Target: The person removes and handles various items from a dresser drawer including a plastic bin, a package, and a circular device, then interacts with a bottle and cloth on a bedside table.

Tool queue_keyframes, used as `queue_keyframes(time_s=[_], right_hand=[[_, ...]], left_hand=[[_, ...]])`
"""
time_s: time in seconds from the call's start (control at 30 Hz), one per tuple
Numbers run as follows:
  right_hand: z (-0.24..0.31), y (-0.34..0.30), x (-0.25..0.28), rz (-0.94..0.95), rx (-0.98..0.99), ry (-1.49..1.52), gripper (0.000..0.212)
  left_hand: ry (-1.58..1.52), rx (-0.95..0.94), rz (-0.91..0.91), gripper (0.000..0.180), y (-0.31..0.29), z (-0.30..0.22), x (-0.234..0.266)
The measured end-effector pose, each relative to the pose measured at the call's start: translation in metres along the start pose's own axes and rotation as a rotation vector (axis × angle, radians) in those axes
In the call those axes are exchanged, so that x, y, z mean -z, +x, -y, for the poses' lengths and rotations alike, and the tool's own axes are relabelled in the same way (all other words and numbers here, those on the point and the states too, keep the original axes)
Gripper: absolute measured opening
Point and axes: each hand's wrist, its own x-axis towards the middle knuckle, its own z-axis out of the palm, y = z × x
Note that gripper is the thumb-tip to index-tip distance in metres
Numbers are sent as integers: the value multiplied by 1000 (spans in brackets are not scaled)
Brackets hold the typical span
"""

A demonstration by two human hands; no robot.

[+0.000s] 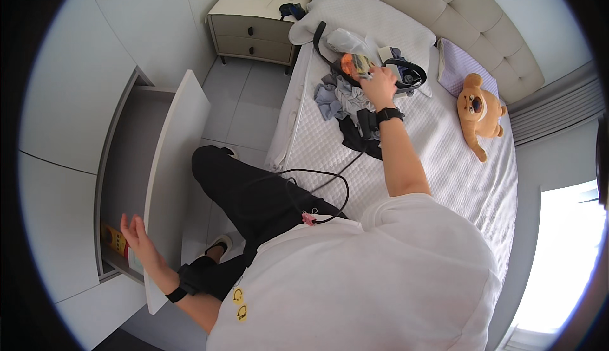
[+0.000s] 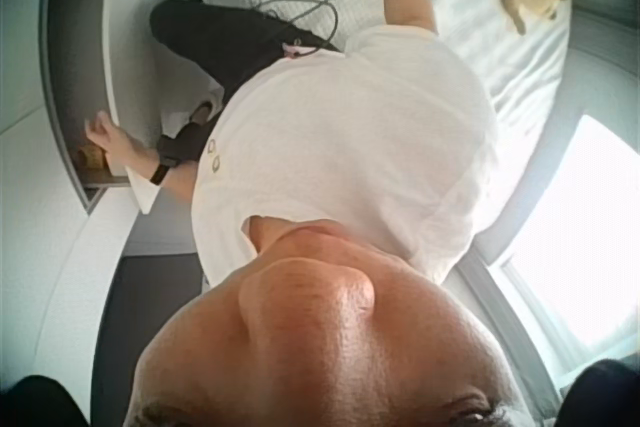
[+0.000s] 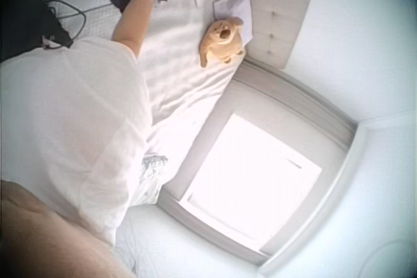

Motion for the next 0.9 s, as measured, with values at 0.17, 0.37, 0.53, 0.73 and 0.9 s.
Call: queue_keyframes(time_s=[0.17,0.37,0.53,0.73,0.9], right_hand=[[-69,9,-5,-23,-80,-411,51],[-131,25,-22,59,-380,-301,51],[-113,49,16,63,-15,-242,39],[-5,73,95,-240,383,-256,38],[109,69,117,-151,633,160,48]], left_hand=[[-1,15,-34,54,-9,-3,3],[-13,119,-63,59,-16,0,12],[-33,91,-50,61,-18,-9,6],[9,49,46,58,-12,-19,-14],[13,-80,48,47,-17,-36,-30]])
